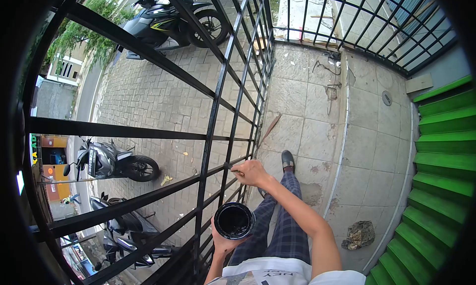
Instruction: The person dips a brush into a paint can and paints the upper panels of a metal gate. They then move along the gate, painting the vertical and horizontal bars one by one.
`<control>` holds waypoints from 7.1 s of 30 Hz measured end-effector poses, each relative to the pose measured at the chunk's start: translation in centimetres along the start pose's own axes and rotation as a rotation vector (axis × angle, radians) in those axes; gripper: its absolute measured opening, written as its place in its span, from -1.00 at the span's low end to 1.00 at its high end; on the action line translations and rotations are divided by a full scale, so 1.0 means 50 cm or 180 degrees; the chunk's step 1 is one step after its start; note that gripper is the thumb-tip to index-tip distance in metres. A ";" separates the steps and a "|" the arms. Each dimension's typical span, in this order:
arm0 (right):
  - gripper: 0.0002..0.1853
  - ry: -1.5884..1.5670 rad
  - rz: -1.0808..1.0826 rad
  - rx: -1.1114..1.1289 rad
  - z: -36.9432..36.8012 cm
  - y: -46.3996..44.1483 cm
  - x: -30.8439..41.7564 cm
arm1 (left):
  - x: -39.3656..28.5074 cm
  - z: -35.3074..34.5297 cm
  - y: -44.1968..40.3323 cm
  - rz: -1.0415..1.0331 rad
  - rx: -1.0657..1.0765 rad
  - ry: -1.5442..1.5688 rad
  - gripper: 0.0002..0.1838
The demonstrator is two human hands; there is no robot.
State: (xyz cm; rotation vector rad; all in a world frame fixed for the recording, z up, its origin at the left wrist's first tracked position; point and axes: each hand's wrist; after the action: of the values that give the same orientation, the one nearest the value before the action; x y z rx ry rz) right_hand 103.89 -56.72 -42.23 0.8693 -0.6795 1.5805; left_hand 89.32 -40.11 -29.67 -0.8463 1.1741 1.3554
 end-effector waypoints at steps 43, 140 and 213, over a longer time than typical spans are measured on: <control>-0.83 -0.0453 -0.0151 0.0295 0.167 -0.232 -0.175 | -0.079 -0.145 -0.177 -0.0054 0.0117 -0.0359 0.14; -0.91 -0.0907 -0.0541 -0.0936 0.208 -0.377 -0.180 | -0.143 -0.276 -0.343 0.0355 -0.0371 -0.0471 0.19; -0.89 -0.1370 -0.0903 -0.1298 0.288 -0.469 -0.235 | -0.119 -0.219 -0.520 0.0190 0.0481 -0.0510 0.14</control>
State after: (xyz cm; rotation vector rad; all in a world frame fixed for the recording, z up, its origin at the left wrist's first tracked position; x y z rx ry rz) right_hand 130.27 -70.66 -44.72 0.9534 -1.0871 0.9593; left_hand 114.20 -54.58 -31.35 -0.5883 1.1677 1.3386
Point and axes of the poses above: each hand's wrist, its own y-axis away from the middle knuckle, its own z-axis out of the back of the hand, x = y × z, and after that the axes turned 10 degrees about -z, right-handed
